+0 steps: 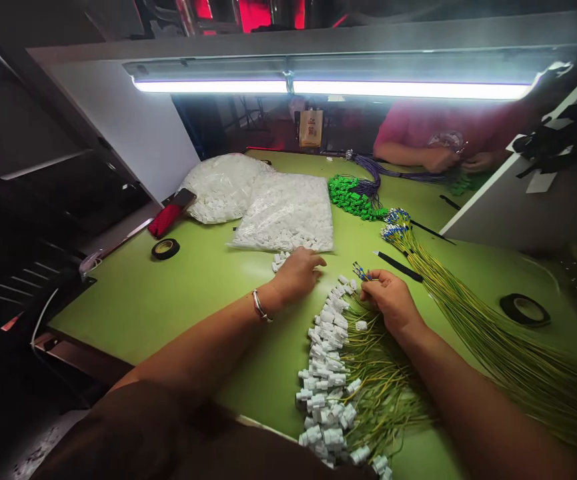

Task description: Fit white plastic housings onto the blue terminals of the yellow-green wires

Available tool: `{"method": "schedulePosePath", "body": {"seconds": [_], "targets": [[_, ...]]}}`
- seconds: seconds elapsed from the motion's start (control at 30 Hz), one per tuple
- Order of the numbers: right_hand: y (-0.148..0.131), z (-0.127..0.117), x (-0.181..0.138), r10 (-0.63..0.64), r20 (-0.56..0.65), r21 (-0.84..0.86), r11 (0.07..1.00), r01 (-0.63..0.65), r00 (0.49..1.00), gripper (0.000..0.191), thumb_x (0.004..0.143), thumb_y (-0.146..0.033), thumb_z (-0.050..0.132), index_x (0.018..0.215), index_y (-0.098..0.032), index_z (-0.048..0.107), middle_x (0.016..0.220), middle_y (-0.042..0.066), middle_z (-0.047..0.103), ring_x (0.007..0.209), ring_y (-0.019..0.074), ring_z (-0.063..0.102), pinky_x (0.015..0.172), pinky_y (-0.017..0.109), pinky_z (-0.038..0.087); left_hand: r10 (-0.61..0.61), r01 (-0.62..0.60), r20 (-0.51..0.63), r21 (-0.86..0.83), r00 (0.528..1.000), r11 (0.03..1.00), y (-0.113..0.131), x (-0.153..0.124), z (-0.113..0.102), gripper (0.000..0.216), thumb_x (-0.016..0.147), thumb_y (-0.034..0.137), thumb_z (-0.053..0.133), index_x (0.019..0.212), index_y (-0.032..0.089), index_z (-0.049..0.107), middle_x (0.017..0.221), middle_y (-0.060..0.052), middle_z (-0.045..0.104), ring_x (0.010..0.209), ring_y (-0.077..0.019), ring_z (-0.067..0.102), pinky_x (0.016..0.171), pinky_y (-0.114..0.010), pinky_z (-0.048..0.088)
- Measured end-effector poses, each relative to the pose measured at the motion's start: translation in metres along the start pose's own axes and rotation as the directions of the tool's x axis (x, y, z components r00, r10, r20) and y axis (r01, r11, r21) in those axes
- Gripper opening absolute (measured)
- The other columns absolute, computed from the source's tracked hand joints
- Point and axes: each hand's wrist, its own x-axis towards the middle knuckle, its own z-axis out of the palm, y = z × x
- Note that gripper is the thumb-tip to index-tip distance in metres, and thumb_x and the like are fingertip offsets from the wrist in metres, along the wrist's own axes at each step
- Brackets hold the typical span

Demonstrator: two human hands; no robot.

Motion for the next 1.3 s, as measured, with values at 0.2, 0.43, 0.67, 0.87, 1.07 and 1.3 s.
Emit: {"method": "schedulePosePath", "body": {"seconds": [0.2,0.43,0.67,0.87,1.07,1.3], "targets": [[0.002,0.0,0.001,-0.082,-0.007,-0.08,0.994,0.081,0.997,0.009,0.058,-0.024,0.056,0.06,-0.016,0.052,0.047,-0.008,0.035,0.044,0.0057,0.026,0.043,0.022,0.018,0.078,-0.082,0.037,0.143,0.996,0.986,-0.003,0.0,0.008,0.029,0.081,0.011,0.047,0.094,0.017,0.072,0.084,-0.011,0.06,0.087,-0.0224,0.05,0.077,-0.035,0.04],[0.001,0.001,0.0,-0.176,-0.01,-0.195,0.966,0.171,0.984,0.01,0.059,-0.027,0.053,0.057,-0.017,0.05,0.053,-0.006,0.037,0.052,0.009,0.032,0.049,0.023,0.025,-0.275,0.324,0.178,-0.63,0.945,0.706,0.02,-0.001,0.007,0.015,0.07,0.024,0.067,0.082,0.016,0.071,0.065,-0.002,0.061,0.056,-0.0107,0.051,0.058,-0.025,0.042],[-0.001,0.001,-0.005,-0.226,0.001,-0.279,0.935,0.217,0.974,0.01,0.059,-0.026,0.051,0.056,-0.019,0.045,0.052,-0.005,0.036,0.053,0.0098,0.031,0.049,0.024,0.025,-0.326,0.538,0.531,-0.839,0.782,-0.078,0.031,-0.005,0.01,0.028,0.054,0.016,0.083,0.073,0.009,0.063,0.07,-0.004,0.065,0.063,-0.0109,0.064,0.066,-0.022,0.051],[-0.006,0.003,-0.011,-0.287,0.02,-0.389,0.88,0.272,0.958,0.01,0.06,-0.026,0.053,0.057,-0.019,0.046,0.051,-0.006,0.037,0.052,0.0098,0.032,0.049,0.024,0.025,-0.345,0.548,0.545,-0.831,0.764,-0.098,0.028,-0.005,0.016,0.025,0.06,0.02,0.081,0.072,0.007,0.064,0.067,-0.005,0.066,0.056,-0.0084,0.063,0.059,-0.017,0.051],[-0.006,0.004,-0.012,-0.299,-0.003,-0.41,0.871,0.272,0.954,0.011,0.061,-0.026,0.053,0.057,-0.019,0.046,0.051,-0.006,0.038,0.052,0.0099,0.033,0.05,0.024,0.026,-0.33,0.539,0.535,-0.838,0.778,-0.087,0.031,-0.007,0.014,0.028,0.056,0.022,0.084,0.071,0.007,0.065,0.069,-0.006,0.067,0.059,-0.0096,0.064,0.063,-0.02,0.052],[-0.004,0.004,-0.011,-0.31,0.023,-0.447,0.847,0.287,0.951,0.009,0.062,-0.026,0.052,0.058,-0.019,0.048,0.052,-0.005,0.04,0.052,0.0104,0.035,0.051,0.024,0.028,-0.291,0.506,0.486,-0.862,0.824,-0.006,0.034,-0.009,0.011,0.038,0.057,0.021,0.082,0.09,0.007,0.07,0.071,-0.006,0.067,0.062,-0.0104,0.062,0.067,-0.024,0.049]]}}
